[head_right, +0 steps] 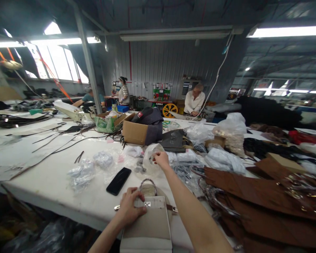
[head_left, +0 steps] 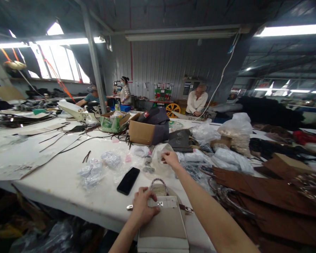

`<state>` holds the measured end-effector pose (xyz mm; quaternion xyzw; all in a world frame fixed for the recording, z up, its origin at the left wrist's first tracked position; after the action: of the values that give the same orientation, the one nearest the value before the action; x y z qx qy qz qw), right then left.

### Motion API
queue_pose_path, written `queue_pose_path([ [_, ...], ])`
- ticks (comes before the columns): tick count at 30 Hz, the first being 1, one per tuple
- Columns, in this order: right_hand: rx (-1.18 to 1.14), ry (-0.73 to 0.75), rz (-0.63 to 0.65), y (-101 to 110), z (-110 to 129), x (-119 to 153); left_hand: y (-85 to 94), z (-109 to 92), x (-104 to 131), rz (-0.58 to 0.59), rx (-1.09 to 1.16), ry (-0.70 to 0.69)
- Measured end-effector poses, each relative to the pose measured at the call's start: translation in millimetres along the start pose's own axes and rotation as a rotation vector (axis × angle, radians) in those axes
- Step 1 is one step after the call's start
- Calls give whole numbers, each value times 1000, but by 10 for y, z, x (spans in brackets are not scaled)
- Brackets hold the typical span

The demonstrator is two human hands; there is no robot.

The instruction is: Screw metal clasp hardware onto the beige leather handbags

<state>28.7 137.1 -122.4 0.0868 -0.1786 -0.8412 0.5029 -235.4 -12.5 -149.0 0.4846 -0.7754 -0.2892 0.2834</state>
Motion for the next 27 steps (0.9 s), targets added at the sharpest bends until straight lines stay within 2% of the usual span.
queue_pose_path([
  [9,-112,-80,-26,61,-25,87,24,-33,41,-8,-2,-4],
  [27,80,101,-74,112,11,29,-73,109,-37,-42,47,-11],
])
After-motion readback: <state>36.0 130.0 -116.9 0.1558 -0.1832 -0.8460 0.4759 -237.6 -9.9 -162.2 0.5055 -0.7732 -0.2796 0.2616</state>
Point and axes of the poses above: each hand's wrist, its own x-axis away from the middle knuckle, its own y-axis out of the back of the hand, z = x × y, the point moved 3 cm from there along -x, towards the middle knuckle
